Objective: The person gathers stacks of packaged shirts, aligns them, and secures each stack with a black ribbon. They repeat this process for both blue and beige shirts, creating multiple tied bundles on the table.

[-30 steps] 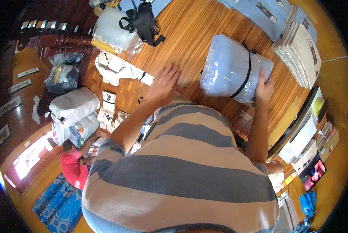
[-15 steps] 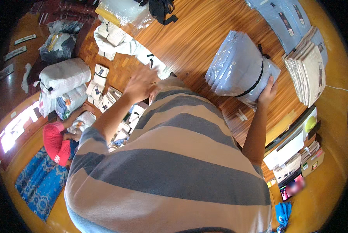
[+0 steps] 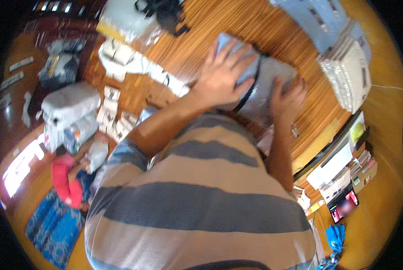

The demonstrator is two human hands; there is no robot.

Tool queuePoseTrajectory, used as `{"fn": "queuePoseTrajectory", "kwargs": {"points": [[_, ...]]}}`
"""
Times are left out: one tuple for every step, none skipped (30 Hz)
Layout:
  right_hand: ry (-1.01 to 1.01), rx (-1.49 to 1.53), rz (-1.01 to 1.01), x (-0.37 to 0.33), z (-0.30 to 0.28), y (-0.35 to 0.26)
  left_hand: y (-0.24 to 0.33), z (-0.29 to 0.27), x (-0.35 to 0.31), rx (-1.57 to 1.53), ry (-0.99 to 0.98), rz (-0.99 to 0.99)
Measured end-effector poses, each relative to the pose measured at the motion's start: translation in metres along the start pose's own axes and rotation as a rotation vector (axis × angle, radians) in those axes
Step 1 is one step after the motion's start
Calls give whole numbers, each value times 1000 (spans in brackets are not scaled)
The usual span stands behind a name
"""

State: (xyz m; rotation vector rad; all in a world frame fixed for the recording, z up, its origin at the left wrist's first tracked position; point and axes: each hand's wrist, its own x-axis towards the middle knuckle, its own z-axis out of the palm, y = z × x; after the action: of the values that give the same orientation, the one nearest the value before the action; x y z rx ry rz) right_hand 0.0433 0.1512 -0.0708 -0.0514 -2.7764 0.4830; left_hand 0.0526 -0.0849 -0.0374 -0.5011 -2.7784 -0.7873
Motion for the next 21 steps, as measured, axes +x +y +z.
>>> {"fn": "queuePoseTrajectory", "kwargs": {"points": [[-43, 17, -99, 5, -2, -12, 5, 14, 10, -11, -19, -11], [-92, 26, -184, 9, -7, -24, 6, 21, 20, 30, -65, -14], [-184, 8, -223, 8, -1, -27, 3, 24, 23, 76, -119, -23], [-289, -1, -254, 3, 9, -27, -2, 26, 23, 126, -185, -40], [-300, 47, -223, 0, 16, -22, -6, 28, 22, 146, -201, -64], [-310, 98, -193, 2, 23, -18, -8, 29, 25, 153, -208, -54], [-333, 146, -174, 1, 26, -13, -6, 31, 27, 156, -215, -61], [-336, 145, -167, 0, 27, -12, -5, 34, 30, 158, -220, -70], [-339, 145, -161, -1, 28, -14, -9, 37, 29, 131, -233, -88], [-343, 143, -160, 2, 29, -14, -11, 40, 29, 125, -237, -91], [-346, 159, -145, 2, 31, -13, -12, 42, 27, 119, -240, -95], [-349, 176, -132, 2, 32, -12, -12, 44, 26, 113, -242, -100], [-353, 198, -119, 1, 34, -12, -13, 45, 27, 142, -273, -114], [-357, 214, -115, 0, 35, -11, -13, 46, 27, 138, -288, -116], [-361, 231, -111, -2, 36, -9, -13, 47, 25, 134, -302, -118], [-361, 246, -110, -3, 36, -8, -13, 47, 24, 131, -313, -119], [-374, 250, -109, -5, 36, -7, -13, 47, 22, 125, -332, -126], [-386, 253, -109, -8, 37, -7, -13, 46, 20, 118, -351, -132], [-392, 253, -112, -8, 37, -6, -13, 47, 22, 111, -363, -134], [-398, 265, -104, -7, 36, -5, -13, 47, 23, 112, -377, -132], [-404, 277, -95, -8, 36, -6, -14, 47, 23, 112, -391, -129]]}}
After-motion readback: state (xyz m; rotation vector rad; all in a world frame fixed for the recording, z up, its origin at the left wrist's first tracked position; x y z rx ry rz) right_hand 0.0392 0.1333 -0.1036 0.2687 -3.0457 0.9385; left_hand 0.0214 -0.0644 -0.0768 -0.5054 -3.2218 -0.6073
